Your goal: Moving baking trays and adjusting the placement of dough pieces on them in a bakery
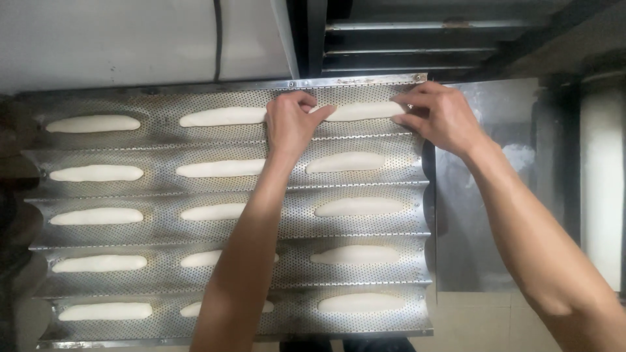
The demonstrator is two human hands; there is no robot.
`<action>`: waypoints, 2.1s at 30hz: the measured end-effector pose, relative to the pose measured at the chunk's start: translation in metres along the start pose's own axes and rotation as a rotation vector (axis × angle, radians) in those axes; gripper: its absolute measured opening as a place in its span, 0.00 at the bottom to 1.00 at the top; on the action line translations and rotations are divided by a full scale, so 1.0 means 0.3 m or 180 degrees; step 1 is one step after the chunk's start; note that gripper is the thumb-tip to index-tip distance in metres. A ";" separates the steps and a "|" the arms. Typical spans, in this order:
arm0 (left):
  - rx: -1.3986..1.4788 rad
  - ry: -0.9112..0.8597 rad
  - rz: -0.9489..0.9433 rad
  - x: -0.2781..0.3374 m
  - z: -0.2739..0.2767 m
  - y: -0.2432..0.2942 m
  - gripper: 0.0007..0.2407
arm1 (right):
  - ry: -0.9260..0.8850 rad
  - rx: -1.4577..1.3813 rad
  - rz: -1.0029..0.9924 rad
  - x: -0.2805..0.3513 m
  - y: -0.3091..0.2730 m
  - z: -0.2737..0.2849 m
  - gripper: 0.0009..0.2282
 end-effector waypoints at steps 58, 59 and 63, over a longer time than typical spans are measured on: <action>0.0810 -0.0428 0.0285 0.484 0.162 0.007 0.09 | -0.0603 -0.0435 0.0197 0.341 -0.575 -0.086 0.08; 0.0812 -0.0428 0.0272 0.500 0.156 -0.002 0.09 | -0.0591 -0.0430 0.0200 0.355 -0.562 -0.139 0.08; 0.0276 -0.0754 0.0144 0.552 0.110 0.022 0.13 | -0.0676 0.0104 0.0736 0.382 -0.515 -0.291 0.08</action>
Point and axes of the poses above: each hand's wrist, its own x-axis away from the middle knuckle, its own z-axis out of the back of the hand, y = z × x, the point moved 8 cm from there along -x, towards the middle knuckle, and after that the axes turned 8 degrees about y, right-handed, at the moved point
